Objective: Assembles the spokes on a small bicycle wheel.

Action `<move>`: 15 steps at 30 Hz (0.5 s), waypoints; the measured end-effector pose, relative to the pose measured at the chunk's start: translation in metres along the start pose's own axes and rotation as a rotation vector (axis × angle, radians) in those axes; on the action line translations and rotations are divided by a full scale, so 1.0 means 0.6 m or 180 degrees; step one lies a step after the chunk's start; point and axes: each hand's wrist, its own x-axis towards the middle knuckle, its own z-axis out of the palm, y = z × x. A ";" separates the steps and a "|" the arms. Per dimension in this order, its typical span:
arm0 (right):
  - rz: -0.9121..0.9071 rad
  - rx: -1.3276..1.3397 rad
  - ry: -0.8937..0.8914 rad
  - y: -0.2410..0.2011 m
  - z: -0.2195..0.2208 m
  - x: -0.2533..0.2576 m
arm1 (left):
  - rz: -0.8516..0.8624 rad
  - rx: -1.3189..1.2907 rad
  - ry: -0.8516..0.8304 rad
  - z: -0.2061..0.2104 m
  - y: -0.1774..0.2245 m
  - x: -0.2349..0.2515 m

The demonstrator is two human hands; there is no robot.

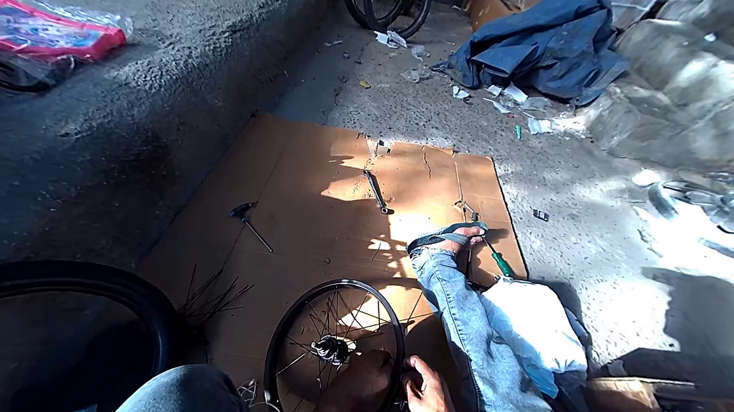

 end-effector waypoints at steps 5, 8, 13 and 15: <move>-0.0054 -0.0251 0.0014 0.001 -0.003 -0.001 | 0.0263 -0.0558 0.0099 -0.001 -0.020 0.006; -0.0030 -0.0068 0.0021 -0.003 -0.001 -0.002 | 0.0114 -0.0116 0.0002 -0.003 -0.008 0.004; 0.0082 0.0281 0.0082 0.006 0.003 0.000 | 0.0064 -0.0101 0.0095 0.001 -0.005 0.002; 0.0048 0.0367 0.0149 0.009 0.005 0.003 | 0.0218 -0.0422 0.0169 -0.003 -0.015 0.004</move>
